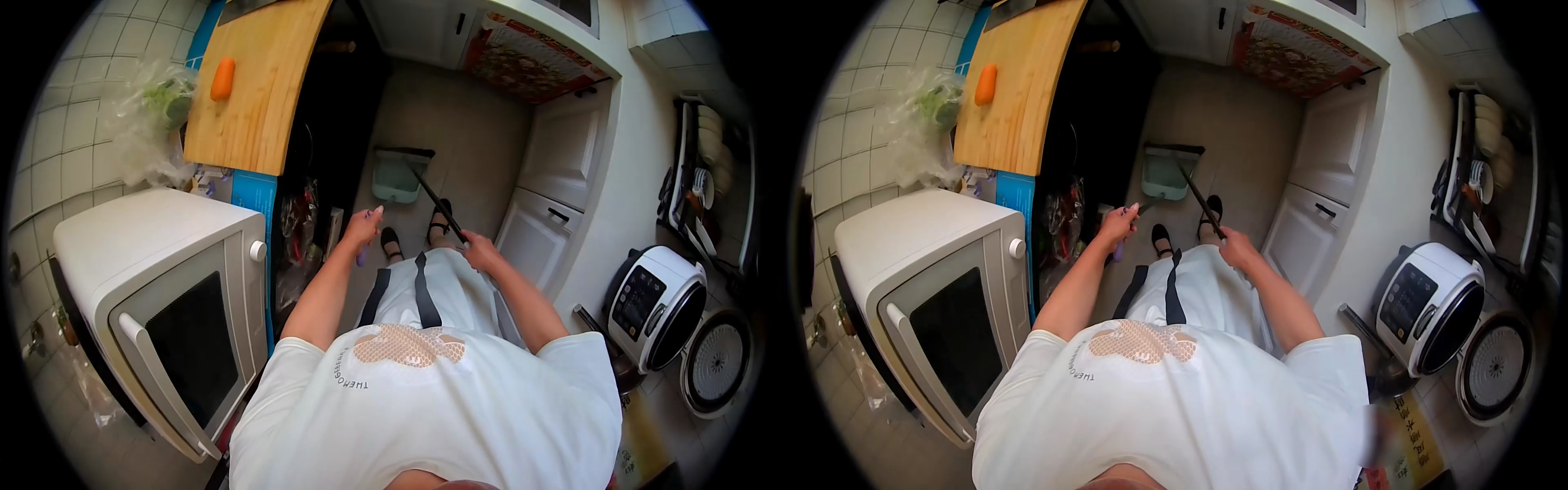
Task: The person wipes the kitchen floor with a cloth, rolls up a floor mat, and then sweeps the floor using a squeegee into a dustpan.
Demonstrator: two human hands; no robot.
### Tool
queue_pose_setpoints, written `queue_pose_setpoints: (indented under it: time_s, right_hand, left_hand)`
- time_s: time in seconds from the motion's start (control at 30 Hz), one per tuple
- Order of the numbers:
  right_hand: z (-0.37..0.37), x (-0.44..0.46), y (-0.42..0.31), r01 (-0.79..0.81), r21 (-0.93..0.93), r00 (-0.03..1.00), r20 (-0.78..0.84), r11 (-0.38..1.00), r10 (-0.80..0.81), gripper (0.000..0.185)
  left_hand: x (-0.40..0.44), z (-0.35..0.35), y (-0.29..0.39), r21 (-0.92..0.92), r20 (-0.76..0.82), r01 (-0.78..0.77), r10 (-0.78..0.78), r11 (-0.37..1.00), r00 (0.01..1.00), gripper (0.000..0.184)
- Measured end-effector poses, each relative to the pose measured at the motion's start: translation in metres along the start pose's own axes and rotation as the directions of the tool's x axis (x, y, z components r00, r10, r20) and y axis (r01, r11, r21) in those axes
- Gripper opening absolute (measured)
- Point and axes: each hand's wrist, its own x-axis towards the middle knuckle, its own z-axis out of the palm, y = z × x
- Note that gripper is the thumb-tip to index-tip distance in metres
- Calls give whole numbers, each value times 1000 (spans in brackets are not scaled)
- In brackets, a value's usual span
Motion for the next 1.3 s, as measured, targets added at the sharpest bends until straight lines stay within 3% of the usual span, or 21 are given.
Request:
queue_pose_setpoints:
  time_s: [0.13, 0.2, 0.33, 0.47, 0.57, 0.7, 0.9, 0.97, 1.1, 1.17, 1.3]
  right_hand:
    - [-6, -3, 41, -31, 108, 992, -116, 994, 43, 54]
    - [-14, 30, 65, 163, -66, 918, -354, 984, -176, 54]
    - [-77, 99, 59, 60, -126, 888, -447, 990, -110, 54]
    - [-116, 133, 54, -40, -123, 896, -445, 992, -19, 56]
    - [-86, 136, 78, -33, -84, 923, -386, 996, -2, 57]
    - [1, 58, 102, 42, 8, 952, -304, 999, -37, 57]
    - [15, -29, 84, -167, 297, 974, -98, 940, 204, 58]
    - [11, -26, 89, -43, 156, 954, -287, 987, 87, 57]
    - [-25, 52, 118, 86, 91, 870, -493, 992, -30, 56]
    - [-55, 89, 114, -21, 81, 860, -508, 997, 59, 57]
    - [-79, 134, 140, -85, 126, 829, -541, 988, 140, 58]
  left_hand:
    - [6, 0, -2, 29, 18, 0, -1, 1000, 1000, 35]
    - [10, -3, -3, 26, 41, -48, 47, 999, 998, 35]
    - [4, -1, 18, 141, 42, -33, 27, 989, 999, 36]
    - [4, 6, 34, 303, 79, -63, 41, 951, 996, 39]
    - [12, 12, 36, 341, 106, -98, 66, 935, 992, 40]
    - [17, 21, 45, 381, 99, -116, 85, 917, 992, 41]
    - [20, 28, 54, 425, 119, -138, 97, 894, 988, 46]
    - [20, 30, 52, 407, 123, -128, 85, 905, 989, 45]
    - [18, 31, 54, 363, 116, -123, 86, 924, 989, 42]
    - [11, 32, 59, 373, 110, -107, 71, 922, 991, 42]
    - [14, 30, 56, 367, 109, -95, 59, 925, 992, 42]
